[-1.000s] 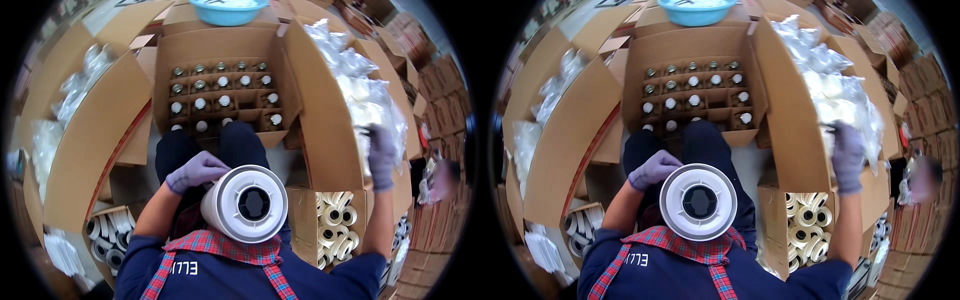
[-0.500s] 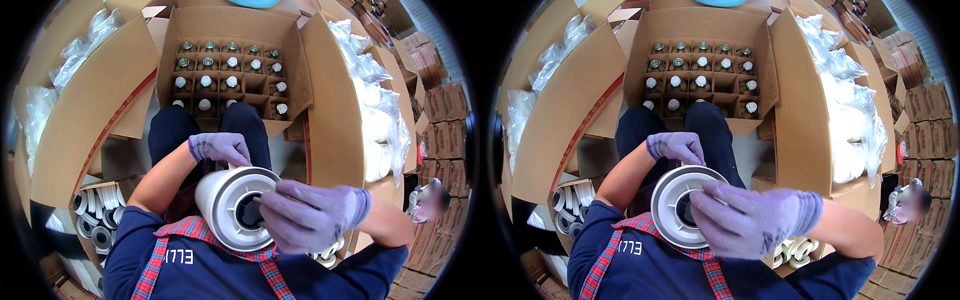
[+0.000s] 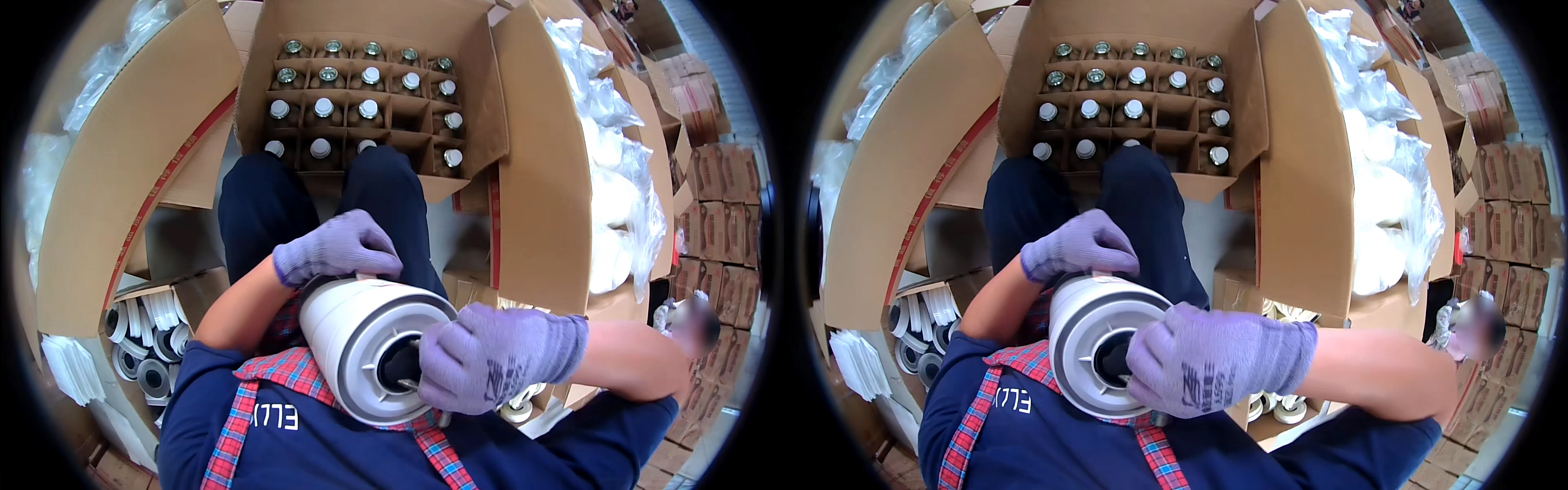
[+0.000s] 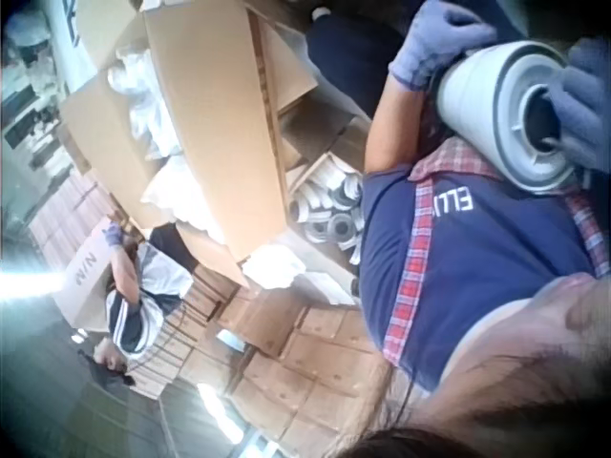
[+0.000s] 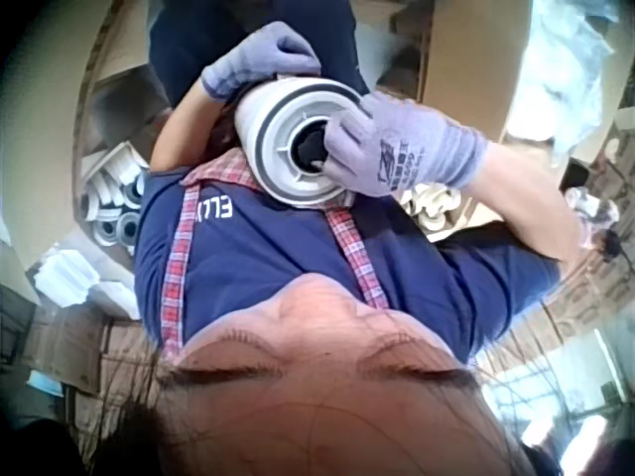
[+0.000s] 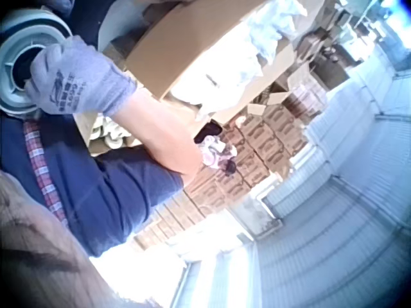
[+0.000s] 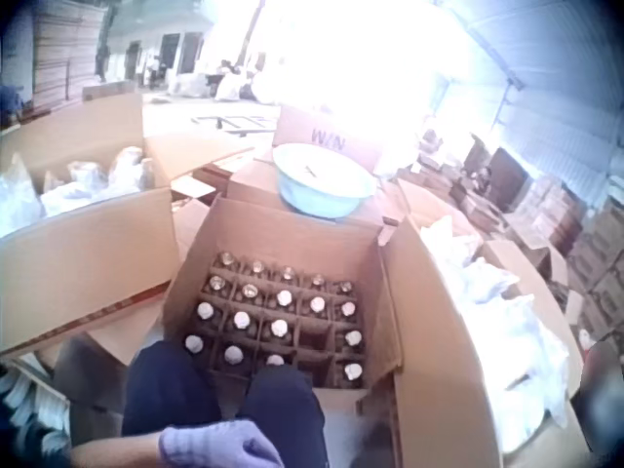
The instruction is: The person assembles a white thermos by inserting a metal cap and a rubber seal into the opening, then placing the assembled unit into a plastic bag. The person repeats this process for multiple thermos units in a warehouse setting.
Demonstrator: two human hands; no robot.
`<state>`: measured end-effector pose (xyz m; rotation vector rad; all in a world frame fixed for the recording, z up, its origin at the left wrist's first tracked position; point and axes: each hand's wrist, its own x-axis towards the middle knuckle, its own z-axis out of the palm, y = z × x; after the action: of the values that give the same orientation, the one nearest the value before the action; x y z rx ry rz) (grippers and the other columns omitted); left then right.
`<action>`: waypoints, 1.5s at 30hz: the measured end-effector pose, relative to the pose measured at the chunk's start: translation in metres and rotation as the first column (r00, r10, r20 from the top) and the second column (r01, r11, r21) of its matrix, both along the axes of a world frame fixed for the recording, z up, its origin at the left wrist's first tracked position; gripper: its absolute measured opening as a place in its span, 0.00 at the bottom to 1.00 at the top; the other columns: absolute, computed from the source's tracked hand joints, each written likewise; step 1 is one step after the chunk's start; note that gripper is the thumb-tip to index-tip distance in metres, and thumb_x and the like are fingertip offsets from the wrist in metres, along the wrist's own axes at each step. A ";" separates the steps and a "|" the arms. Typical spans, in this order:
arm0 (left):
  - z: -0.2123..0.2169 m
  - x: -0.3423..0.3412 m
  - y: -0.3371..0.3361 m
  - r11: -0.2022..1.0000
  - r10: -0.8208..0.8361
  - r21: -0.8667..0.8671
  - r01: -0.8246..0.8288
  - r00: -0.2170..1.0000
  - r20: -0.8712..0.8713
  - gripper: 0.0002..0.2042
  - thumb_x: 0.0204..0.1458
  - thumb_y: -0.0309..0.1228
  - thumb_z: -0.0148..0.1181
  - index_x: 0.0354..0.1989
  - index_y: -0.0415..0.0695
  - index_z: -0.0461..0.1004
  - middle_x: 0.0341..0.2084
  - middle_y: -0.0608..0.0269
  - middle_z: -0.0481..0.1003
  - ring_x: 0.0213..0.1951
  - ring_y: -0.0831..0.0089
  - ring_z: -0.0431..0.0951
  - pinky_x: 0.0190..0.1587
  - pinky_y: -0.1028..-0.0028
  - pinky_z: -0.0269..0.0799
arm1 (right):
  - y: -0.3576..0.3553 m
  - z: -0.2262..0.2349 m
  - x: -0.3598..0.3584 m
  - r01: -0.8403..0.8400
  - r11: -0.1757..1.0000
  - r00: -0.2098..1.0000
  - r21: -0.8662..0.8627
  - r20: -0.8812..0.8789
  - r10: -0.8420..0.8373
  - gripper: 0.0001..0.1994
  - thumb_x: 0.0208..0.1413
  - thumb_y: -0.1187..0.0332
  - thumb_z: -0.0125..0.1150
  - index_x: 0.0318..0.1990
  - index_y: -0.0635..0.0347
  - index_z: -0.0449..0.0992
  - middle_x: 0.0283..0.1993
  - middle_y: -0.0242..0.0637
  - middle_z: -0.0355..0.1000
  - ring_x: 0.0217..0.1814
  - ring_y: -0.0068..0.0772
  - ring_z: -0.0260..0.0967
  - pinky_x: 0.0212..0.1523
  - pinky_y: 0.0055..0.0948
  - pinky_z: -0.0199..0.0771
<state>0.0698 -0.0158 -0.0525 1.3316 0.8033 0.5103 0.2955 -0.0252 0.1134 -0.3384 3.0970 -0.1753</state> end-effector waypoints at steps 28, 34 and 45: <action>-0.011 -0.024 -0.108 0.641 0.503 0.677 -0.362 0.864 -0.015 0.24 0.50 0.32 0.69 0.56 0.37 0.74 0.24 0.55 0.78 0.24 0.59 0.79 0.30 0.68 0.74 | 0.003 -0.037 0.029 0.803 0.334 0.556 -0.493 0.420 -0.717 0.17 0.61 0.54 0.60 0.36 0.61 0.72 0.27 0.47 0.72 0.32 0.54 0.75 0.32 0.42 0.75; 0.008 -0.023 -0.110 0.698 0.398 0.689 -0.195 0.905 -0.147 0.31 0.48 0.39 0.73 0.60 0.38 0.72 0.27 0.54 0.79 0.28 0.59 0.81 0.34 0.68 0.76 | -0.003 -0.054 0.040 0.768 -0.249 0.269 -0.590 0.650 -0.711 0.16 0.64 0.57 0.57 0.46 0.63 0.76 0.32 0.49 0.76 0.34 0.46 0.78 0.37 0.37 0.76; -0.018 -0.049 0.013 0.982 -0.060 -0.159 0.100 0.969 0.241 0.31 0.37 0.34 0.81 0.51 0.32 0.78 0.40 0.51 0.84 0.40 0.74 0.83 0.48 0.77 0.76 | 0.039 -0.016 0.024 0.091 0.995 0.995 0.042 -0.053 -0.089 0.07 0.49 0.60 0.60 0.34 0.49 0.76 0.42 0.36 0.70 0.42 0.32 0.70 0.43 0.32 0.72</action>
<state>0.0211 -0.0032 -0.0702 1.1167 0.5807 0.5128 0.3199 0.0143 0.0973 -0.2052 3.1631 -0.1006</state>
